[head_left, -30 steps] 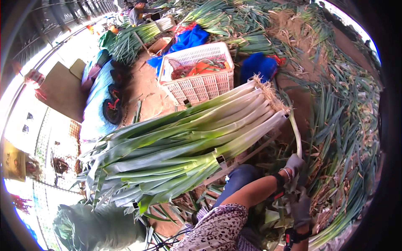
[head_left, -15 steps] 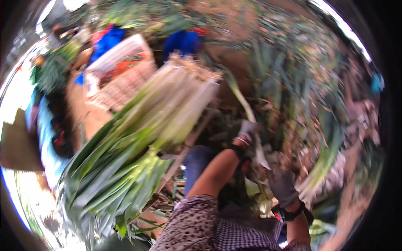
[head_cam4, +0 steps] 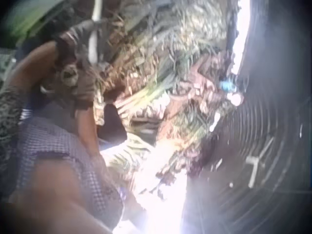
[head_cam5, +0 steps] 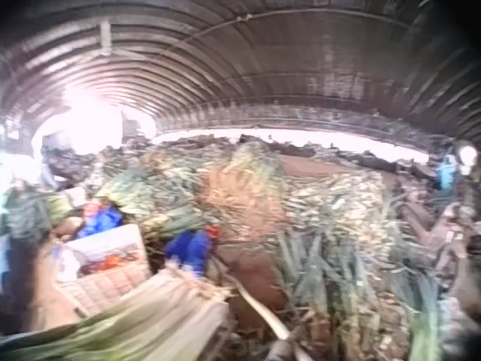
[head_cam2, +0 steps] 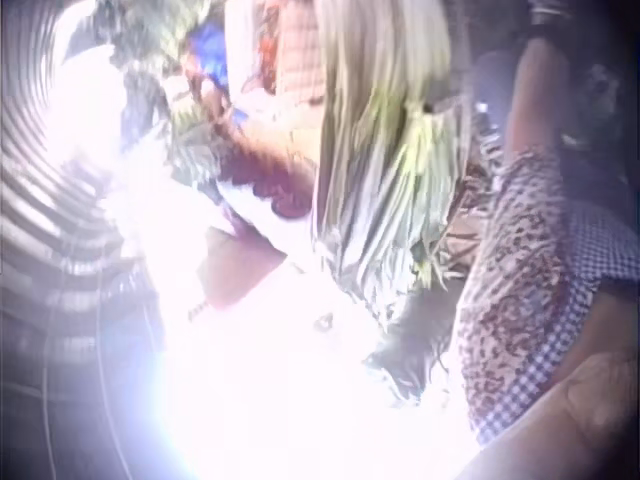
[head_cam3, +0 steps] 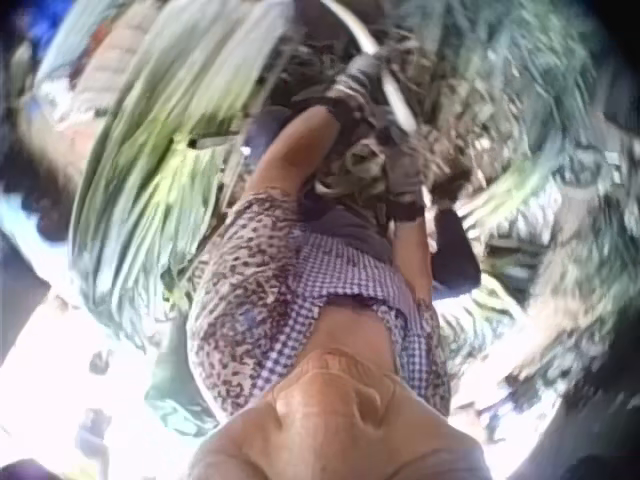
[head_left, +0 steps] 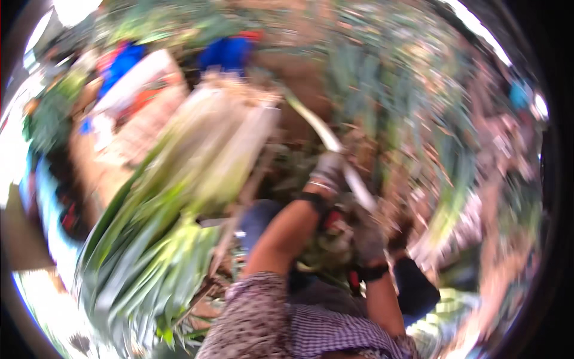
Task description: Trimming, cleaning, and organizing leeks in a large agricultural shed.
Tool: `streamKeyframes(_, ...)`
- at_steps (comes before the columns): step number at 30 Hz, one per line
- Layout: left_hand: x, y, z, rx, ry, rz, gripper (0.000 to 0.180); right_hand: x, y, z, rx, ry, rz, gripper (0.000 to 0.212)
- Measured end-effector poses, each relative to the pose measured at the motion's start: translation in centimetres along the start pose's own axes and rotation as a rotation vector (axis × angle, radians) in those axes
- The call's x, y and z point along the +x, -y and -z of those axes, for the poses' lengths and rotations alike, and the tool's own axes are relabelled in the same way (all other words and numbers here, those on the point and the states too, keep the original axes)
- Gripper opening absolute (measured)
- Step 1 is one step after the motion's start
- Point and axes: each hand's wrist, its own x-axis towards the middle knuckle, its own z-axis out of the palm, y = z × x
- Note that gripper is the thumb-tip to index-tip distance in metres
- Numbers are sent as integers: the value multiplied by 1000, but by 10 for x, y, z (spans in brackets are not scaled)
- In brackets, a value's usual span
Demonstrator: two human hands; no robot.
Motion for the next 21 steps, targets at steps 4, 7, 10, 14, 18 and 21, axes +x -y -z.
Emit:
streamKeyframes(4,26,16,6,122,-187,-106,19,7,1,-28,1050,-60,-254,35)
streamKeyframes(7,39,3,28,130,-193,-229,23,9,-1,-41,431,-87,-241,37)
streamKeyframes(10,39,16,29,264,-299,-250,33,5,-17,-33,123,-108,-211,39)
streamKeyframes(14,41,25,37,537,-434,-258,44,-5,-34,-12,-62,-67,-189,43)
streamKeyframes(18,21,-6,36,462,-554,-339,32,-22,-52,9,-190,-15,-219,48)
streamKeyframes(21,2,-29,31,605,-578,-280,34,-41,-57,43,-217,3,-281,53)
